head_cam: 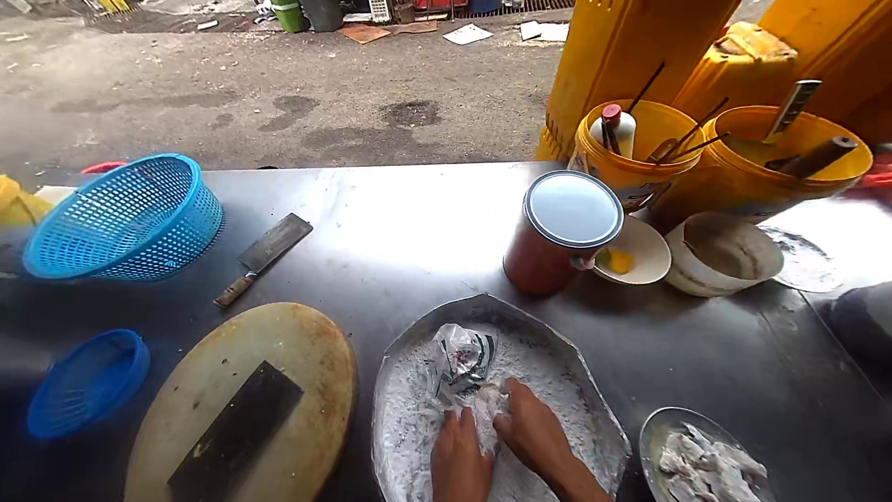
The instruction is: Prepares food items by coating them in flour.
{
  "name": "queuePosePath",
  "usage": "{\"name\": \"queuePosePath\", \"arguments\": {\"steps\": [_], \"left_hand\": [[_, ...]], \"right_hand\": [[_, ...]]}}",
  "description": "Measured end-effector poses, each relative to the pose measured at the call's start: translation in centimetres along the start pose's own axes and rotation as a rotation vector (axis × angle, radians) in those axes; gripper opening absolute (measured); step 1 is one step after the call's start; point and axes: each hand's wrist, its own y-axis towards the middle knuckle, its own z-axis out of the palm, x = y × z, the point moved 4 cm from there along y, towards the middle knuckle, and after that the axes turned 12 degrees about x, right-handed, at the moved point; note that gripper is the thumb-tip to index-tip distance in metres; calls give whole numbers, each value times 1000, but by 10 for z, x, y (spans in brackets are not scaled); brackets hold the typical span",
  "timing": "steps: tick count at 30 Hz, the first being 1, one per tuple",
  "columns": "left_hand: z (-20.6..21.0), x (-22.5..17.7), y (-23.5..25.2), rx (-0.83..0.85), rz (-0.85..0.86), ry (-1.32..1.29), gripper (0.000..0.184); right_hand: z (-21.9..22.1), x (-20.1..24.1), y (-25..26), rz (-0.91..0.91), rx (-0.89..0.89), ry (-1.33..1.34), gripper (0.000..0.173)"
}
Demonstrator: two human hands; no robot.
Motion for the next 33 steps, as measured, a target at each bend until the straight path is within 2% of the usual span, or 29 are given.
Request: {"name": "queuePosePath", "arguments": {"steps": [2,4,6,8,10,11,13,16,18,20,23,27,30,33], "left_hand": [[3,1,6,-21,0,15,70],[0,5,13,2,5,32,63],[-8,17,12,13,45,-49,55],[-17,29,0,5,139,-291,48],[-23,37,-24,37,222,-572,52],[-24,39,-38,82,248,-737,59],[-22,36,-53,225,273,-1081,69],[-4,21,-44,344,145,-1367,49],[-10,20,-50,351,89,-1395,45],[-14,26,-54,369,47,-1394,49],[8,18,-42,440,-37,-1384,53],[4,18,-50,466,-11,-1408,49],[18,13,-44,490,-71,-1386,52],[11,15,-47,510,-33,-1391,48]], "right_hand": [[2,1,5,12,70,-71,69],[8,9,11,-24,128,-163,56],[11,12,9,-70,169,-142,39],[10,0,0,-145,166,160,24],[11,-13,-19,-259,195,683,17],[11,-16,-34,-283,233,914,24],[11,-15,-53,-263,286,1181,42],[38,0,-53,-123,190,1396,35],[32,1,-71,-107,165,1391,37],[21,-13,-85,-117,158,1358,42],[43,-21,-73,-22,152,1414,43],[38,-31,-90,-28,177,1506,41],[52,-33,-81,32,192,1551,44],[39,-32,-93,-21,192,1523,40]]}}
